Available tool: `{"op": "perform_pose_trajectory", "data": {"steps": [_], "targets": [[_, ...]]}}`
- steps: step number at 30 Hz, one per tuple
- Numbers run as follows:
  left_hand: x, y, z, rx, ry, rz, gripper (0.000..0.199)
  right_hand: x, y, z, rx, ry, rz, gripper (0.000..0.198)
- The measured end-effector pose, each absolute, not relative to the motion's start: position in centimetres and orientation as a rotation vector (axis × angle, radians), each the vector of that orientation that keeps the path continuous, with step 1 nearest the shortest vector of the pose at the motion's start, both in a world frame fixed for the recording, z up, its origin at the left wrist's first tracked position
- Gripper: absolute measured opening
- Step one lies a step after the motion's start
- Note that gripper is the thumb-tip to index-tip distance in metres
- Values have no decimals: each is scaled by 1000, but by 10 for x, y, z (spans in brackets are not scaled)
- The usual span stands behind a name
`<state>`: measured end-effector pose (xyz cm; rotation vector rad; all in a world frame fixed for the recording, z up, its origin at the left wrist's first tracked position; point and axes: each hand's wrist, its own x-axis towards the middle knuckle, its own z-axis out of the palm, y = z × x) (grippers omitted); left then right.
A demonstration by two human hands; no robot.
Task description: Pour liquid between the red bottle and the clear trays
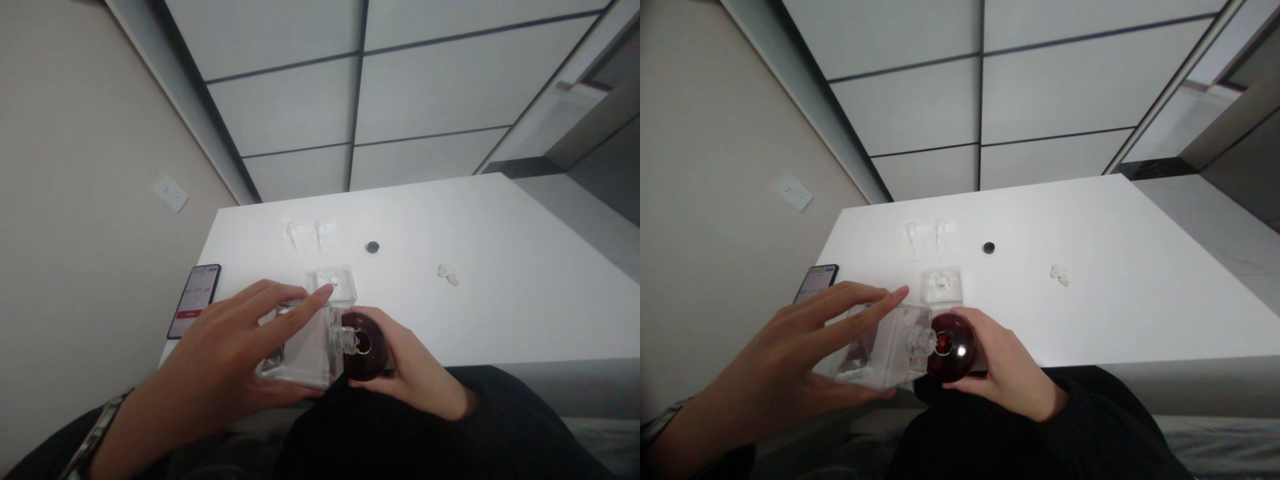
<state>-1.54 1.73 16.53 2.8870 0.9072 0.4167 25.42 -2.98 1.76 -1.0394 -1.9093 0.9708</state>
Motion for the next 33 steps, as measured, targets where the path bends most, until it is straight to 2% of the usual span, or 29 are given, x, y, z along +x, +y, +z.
{"op": "perform_pose_trajectory", "data": {"steps": [33], "targets": [[-12, 18, 178, 2944, 925, 301, 59, 253, -29, 22, -1042, -1915, 960, 78]]}}
